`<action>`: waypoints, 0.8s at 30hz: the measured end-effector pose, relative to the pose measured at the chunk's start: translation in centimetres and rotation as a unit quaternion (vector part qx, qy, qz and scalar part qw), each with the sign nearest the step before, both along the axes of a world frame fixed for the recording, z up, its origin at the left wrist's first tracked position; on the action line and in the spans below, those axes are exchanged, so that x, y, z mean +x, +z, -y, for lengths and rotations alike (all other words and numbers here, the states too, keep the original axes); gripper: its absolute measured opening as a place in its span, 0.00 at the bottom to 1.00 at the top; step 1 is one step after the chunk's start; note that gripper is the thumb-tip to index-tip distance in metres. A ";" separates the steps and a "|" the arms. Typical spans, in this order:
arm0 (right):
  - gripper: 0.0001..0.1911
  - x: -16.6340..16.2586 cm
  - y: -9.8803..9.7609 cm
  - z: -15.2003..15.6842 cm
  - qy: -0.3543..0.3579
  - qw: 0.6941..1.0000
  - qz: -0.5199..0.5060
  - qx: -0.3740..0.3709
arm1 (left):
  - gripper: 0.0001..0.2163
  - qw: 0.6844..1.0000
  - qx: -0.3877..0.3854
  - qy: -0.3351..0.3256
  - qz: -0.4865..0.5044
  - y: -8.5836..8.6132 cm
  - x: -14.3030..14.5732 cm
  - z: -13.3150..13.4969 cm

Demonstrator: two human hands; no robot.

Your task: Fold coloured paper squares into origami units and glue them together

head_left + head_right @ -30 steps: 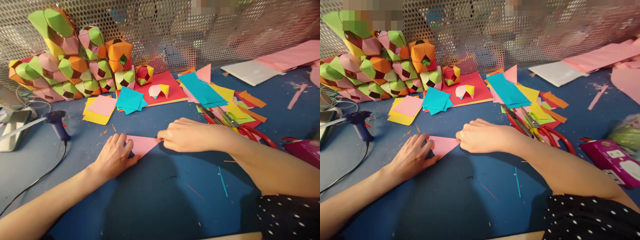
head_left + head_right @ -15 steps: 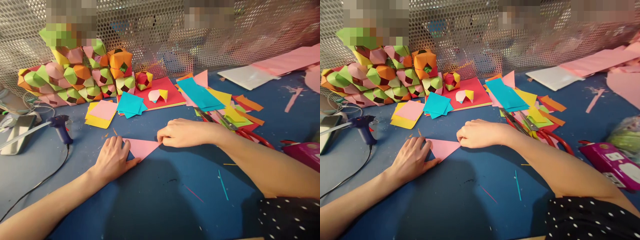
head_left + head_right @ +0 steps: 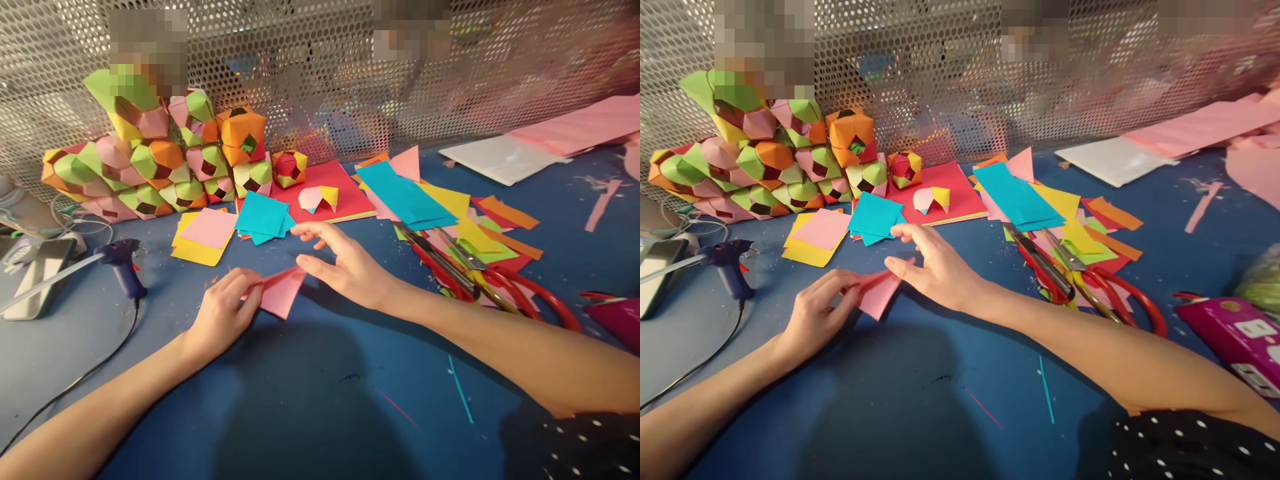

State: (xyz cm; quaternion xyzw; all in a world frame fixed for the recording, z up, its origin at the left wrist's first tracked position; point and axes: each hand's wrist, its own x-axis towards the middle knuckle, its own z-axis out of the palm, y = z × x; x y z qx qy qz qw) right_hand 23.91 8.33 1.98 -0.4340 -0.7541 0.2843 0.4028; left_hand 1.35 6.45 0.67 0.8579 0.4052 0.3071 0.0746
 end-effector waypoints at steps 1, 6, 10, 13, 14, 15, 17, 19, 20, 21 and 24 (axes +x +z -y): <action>0.27 -0.2 -0.3 0.2 -0.006 1.000 -0.026 -0.013 | 0.05 0.999 0.001 0.030 0.022 0.2 0.1 0.0; 0.37 -1.6 -1.4 1.1 0.033 0.977 -0.140 -0.156 | 0.04 0.990 -0.051 0.083 0.098 1.2 0.9 0.5; 0.34 -2.1 -1.7 1.1 0.076 0.950 -0.188 -0.236 | 0.03 0.969 -0.167 0.089 0.157 1.2 1.1 1.0; 0.27 -2.1 -1.9 0.9 0.073 0.946 -0.211 -0.235 | 0.03 0.930 -0.275 0.094 0.224 0.6 0.8 0.9; 0.24 -2.1 -2.0 0.9 0.069 0.945 -0.218 -0.232 | 0.03 0.911 -0.312 0.089 0.254 0.3 0.7 0.8; 0.22 -2.1 -2.2 0.8 0.067 0.945 -0.223 -0.228 | 0.04 0.890 -0.348 0.080 0.284 0.1 0.7 0.7; 0.19 -2.1 -2.6 0.7 0.070 0.948 -0.227 -0.212 | 0.05 0.844 -0.413 0.055 0.338 -0.3 0.6 0.5; 0.18 -2.2 -3.0 0.5 0.068 0.955 -0.223 -0.183 | 0.07 0.805 -0.456 0.036 0.377 -0.5 0.7 0.3; 0.18 -2.2 -3.3 0.5 0.067 0.959 -0.219 -0.170 | 0.08 0.790 -0.470 0.029 0.393 -0.5 0.8 0.2; 0.18 -2.3 -3.5 0.4 0.065 0.961 -0.215 -0.159 | 0.09 0.776 -0.480 0.023 0.409 -0.5 0.9 0.1; 0.19 -2.5 -4.0 0.1 0.064 0.963 -0.211 -0.156 | 0.10 0.743 -0.492 0.006 0.454 -0.5 1.0 -0.2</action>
